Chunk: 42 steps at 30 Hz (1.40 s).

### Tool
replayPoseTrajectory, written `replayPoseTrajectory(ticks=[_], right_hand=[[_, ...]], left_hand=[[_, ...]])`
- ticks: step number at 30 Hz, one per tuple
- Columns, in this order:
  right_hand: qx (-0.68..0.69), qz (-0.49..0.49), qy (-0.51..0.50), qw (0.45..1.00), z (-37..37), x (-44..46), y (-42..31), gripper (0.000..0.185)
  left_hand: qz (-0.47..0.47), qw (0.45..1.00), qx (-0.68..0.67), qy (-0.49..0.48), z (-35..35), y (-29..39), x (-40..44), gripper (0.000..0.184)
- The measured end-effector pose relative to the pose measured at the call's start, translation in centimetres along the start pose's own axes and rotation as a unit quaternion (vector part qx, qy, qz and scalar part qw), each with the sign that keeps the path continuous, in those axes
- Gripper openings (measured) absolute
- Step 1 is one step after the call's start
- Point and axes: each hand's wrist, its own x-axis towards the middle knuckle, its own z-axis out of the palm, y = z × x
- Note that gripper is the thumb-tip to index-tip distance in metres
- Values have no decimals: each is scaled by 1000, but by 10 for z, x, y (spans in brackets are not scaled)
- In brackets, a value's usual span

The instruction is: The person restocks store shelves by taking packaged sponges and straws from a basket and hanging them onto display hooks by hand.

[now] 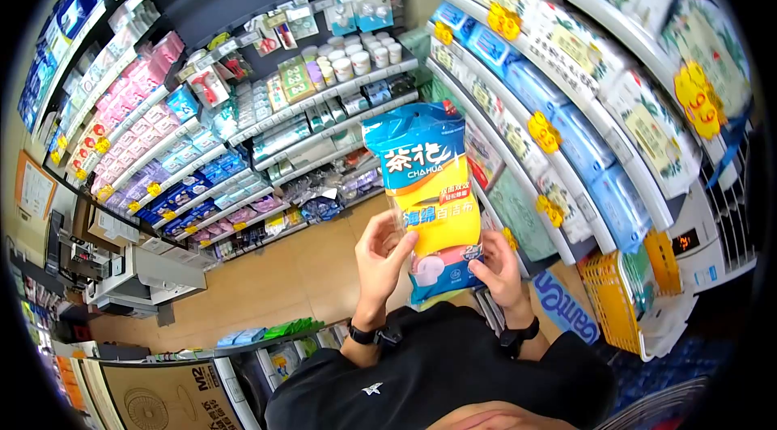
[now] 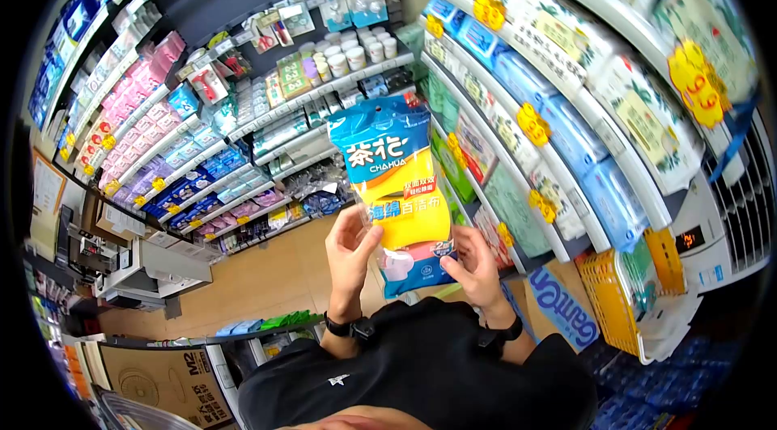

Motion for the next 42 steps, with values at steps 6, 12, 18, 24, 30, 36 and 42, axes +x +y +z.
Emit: replayPoseTrajectory(ticks=[6,12,18,24,30,36,42], right_hand=[[23,6,19,1000,24,36,5,50],[27,-29,52,998,21,79,8,52],[57,-44,59,996,7,143,12,52],[76,-65,34,994,-14,225,10,53],[69,-87,26,993,-38,293,6,55],[76,-86,-18,993,-56,336,9,71],[43,-99,1,994,-60,369,14,66]], left_hand=[[-16,997,-66,-25,-25,4,27,61],[-2,996,-69,-54,-17,3,64,65],[-18,998,-18,-62,-21,-18,112,73],[0,998,26,-51,-4,-24,183,64],[39,998,25,-40,16,-34,252,58],[53,998,30,-20,26,-40,301,56],[66,998,21,-9,30,-46,345,55]])
